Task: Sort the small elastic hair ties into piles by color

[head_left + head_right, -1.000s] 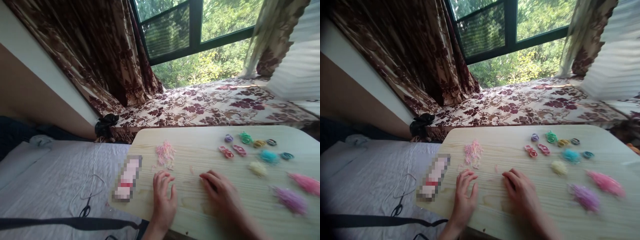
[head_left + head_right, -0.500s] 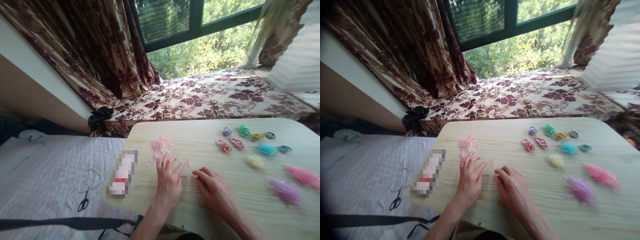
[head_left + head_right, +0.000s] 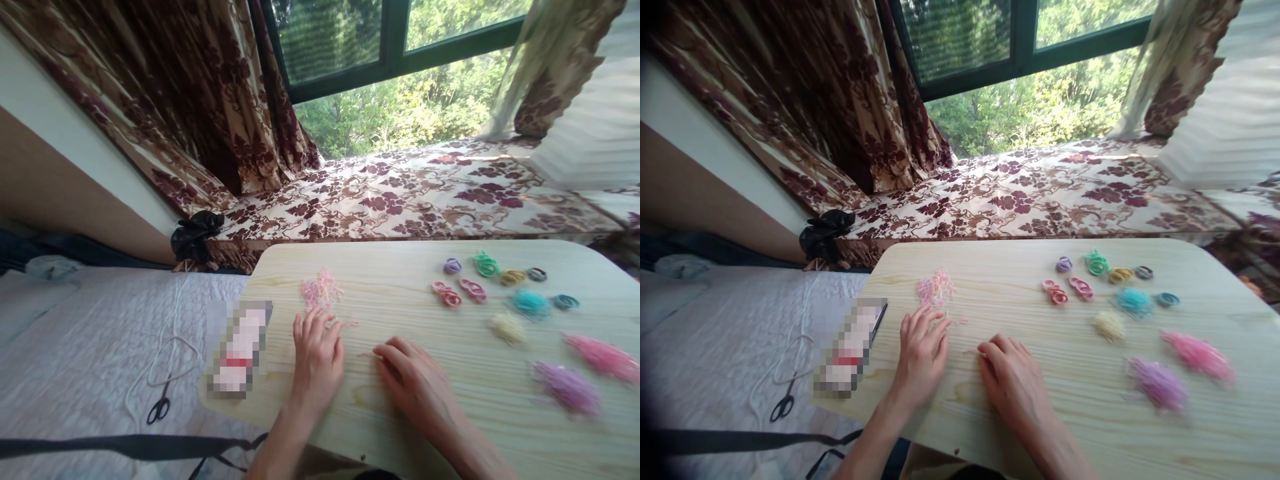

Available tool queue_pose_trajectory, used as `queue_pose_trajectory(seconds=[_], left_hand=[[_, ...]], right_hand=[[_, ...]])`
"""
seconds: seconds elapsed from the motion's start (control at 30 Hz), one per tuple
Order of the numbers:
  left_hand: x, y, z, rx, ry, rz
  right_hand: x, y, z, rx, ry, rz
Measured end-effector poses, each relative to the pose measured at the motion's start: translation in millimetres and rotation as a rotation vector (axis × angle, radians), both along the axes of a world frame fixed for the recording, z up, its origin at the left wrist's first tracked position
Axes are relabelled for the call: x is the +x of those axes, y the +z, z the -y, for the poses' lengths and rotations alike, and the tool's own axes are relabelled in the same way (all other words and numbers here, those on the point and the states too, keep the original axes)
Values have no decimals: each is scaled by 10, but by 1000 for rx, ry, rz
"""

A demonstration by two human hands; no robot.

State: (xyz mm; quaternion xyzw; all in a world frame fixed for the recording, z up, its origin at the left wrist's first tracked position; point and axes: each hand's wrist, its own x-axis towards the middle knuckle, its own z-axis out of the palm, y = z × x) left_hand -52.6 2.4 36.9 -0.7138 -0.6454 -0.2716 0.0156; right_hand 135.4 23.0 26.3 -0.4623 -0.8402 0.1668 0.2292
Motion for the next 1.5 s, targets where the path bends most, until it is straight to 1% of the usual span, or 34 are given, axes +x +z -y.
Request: queue_pose_trajectory(seconds=[0.13,0.23,0.47,0.6,0.7,0.77,0.83,0.87,1.0,1.07,1.23,1.33,1.5], left_hand=[[53,-57,104,47,-18,98],[67,-91,141,66,-28,129],[56,-104,128,88,-37,155],[66,-113,115,92,-48,177],[80,-126,117,84,-57,194],[95,-132,118,82,-67,203],[115,-130,112,83,-79,204],[128,-125,106,84,-87,202],[207,-88,72,75,-128,176],[261,-72,60,60,-145,169],[354,-69,64,30,-177,147],[355,-91,59,31,-192,128],[353,-143,19,60,-223,107]], right_hand=[[-53,-5,-47,-24,-12,37],[-64,-17,-58,-23,-17,48],[-92,-11,-28,33,-22,81],[-140,-48,-18,79,-37,99],[-136,-69,-9,92,-45,81],[-99,-54,-2,93,-47,58],[-38,-12,3,61,-46,11],[-2,16,5,19,-45,-33],[142,121,9,-202,-62,-235],[210,144,16,-229,-89,-258],[446,169,51,-177,-170,-230],[677,210,68,-123,-237,-213],[1102,316,98,-38,-387,-171]])
